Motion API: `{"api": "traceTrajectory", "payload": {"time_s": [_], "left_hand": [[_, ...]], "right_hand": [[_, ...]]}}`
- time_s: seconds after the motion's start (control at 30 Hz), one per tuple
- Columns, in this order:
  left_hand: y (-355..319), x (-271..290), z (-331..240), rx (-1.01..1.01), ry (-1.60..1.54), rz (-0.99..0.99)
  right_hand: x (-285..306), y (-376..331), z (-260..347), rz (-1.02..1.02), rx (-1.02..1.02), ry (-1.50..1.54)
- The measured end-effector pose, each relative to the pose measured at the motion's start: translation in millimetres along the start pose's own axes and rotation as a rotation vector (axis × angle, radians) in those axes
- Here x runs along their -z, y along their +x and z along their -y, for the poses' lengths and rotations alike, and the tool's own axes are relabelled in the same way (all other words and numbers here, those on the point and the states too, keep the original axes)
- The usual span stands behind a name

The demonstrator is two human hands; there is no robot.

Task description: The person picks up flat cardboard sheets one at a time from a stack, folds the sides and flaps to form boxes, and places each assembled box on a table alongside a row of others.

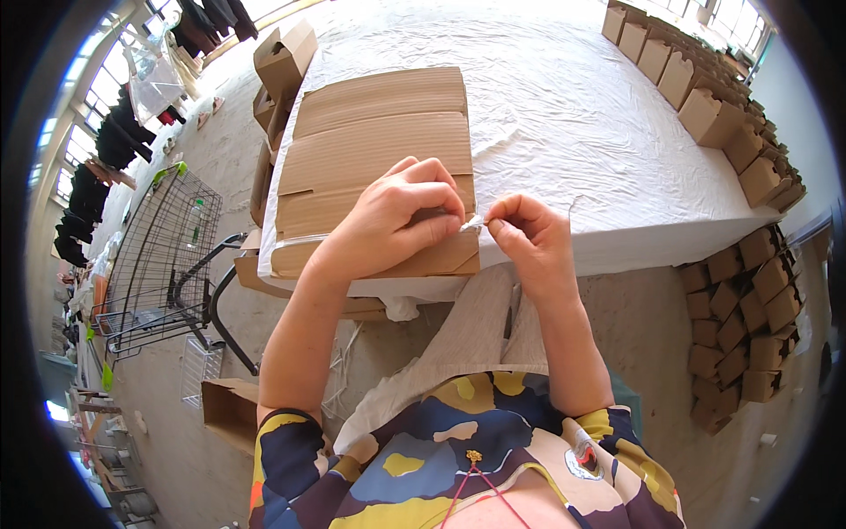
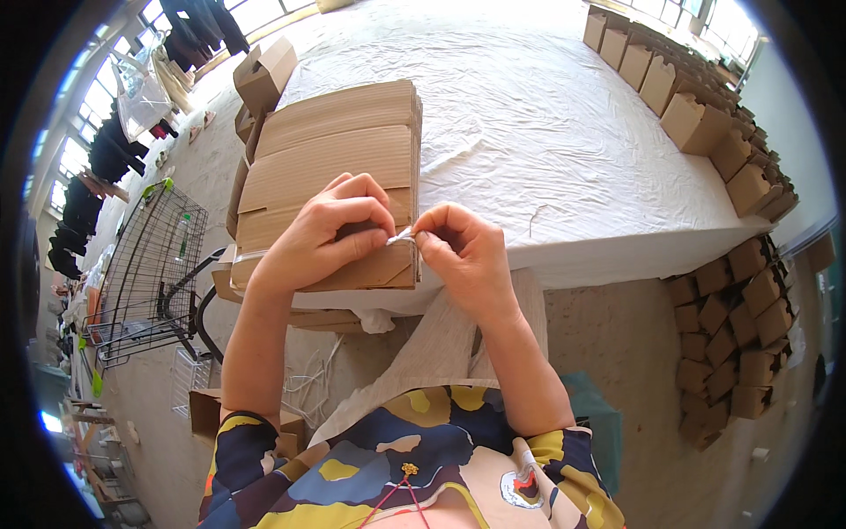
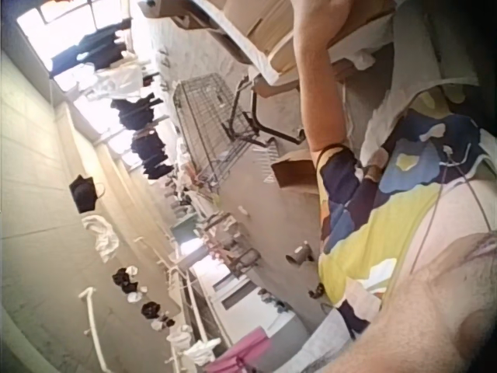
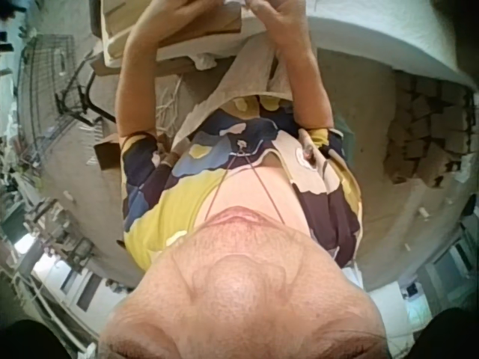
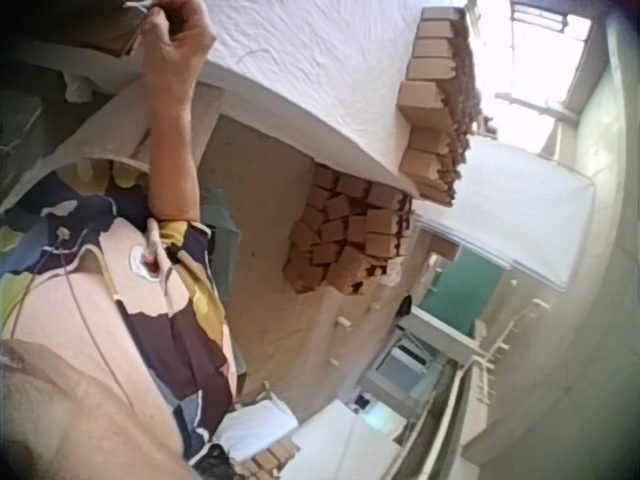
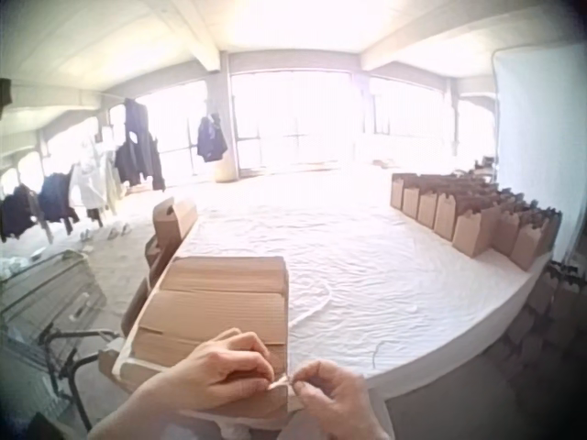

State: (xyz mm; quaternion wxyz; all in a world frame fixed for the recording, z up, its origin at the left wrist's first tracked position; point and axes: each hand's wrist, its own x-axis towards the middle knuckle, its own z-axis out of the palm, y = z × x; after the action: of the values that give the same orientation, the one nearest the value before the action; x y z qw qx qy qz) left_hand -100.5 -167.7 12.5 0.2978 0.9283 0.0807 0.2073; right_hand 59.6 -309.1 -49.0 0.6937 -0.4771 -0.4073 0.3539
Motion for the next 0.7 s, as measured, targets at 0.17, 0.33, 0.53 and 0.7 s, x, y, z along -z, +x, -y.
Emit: {"api": "traceTrajectory", "payload": {"time_s": [0.17, 0.33, 0.53, 0.7], "left_hand": [[-4.8, -1.0, -0.5, 0.004, -0.05, 0.027], [-6.2, -5.4, -2.0, -0.008, -0.056, -0.032], [-4.2, -7.3, 1.7, -0.005, -0.058, -0.038], [-3.0, -7.6, 1.6, -0.041, -0.032, -0.045]], "right_hand": [[9.1, -1.0, 1.9, 0.2, 0.185, -0.198], [22.1, 2.2, 2.6, 0.111, 0.193, -0.179], [8.2, 4.7, 2.8, 0.133, 0.366, -0.459], [0.6, 5.6, -0.9, 0.068, 0.508, -0.59]]}}
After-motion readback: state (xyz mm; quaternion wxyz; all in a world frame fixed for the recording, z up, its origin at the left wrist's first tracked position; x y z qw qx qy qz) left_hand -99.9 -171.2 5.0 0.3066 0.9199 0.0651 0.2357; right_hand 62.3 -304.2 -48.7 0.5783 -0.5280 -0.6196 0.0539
